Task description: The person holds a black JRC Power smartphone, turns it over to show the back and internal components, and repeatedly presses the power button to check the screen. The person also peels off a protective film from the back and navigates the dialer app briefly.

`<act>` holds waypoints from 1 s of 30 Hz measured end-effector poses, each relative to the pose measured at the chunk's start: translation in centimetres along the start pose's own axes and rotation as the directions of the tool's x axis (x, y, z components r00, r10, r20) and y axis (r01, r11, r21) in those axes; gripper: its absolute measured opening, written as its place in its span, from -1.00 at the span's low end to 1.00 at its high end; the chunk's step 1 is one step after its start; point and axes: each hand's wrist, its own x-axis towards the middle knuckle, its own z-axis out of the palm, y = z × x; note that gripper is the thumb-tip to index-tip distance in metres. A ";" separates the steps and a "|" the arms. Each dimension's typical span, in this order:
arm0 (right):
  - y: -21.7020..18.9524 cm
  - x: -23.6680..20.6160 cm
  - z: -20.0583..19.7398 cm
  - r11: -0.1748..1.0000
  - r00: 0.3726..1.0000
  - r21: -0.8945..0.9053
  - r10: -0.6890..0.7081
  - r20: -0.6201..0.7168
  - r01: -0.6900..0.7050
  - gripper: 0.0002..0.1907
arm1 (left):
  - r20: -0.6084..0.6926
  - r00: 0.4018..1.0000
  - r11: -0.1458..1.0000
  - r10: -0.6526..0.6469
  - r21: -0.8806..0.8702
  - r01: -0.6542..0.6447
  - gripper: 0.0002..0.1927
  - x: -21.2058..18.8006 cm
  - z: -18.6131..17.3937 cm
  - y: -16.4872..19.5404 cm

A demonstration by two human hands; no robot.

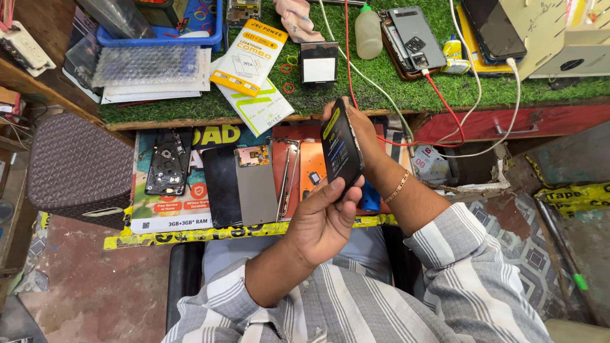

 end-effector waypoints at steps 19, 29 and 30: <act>1.7 1.4 -0.6 0.987 0.995 -0.134 0.077 -0.058 -0.084 -0.47 | -0.060 0.998 0.992 0.035 -0.121 -0.042 -0.75 0.9 -0.2 -0.1; 2.1 1.5 -0.9 0.981 0.995 -0.165 0.095 -0.041 -0.100 -0.48 | -0.048 0.999 0.994 0.021 -0.111 -0.027 -0.74 0.9 -0.1 0.2; 2.3 1.6 -1.1 0.982 0.995 -0.163 0.093 -0.045 -0.099 -0.48 | -0.048 0.999 0.993 0.020 -0.112 -0.025 -0.74 1.0 0.0 0.3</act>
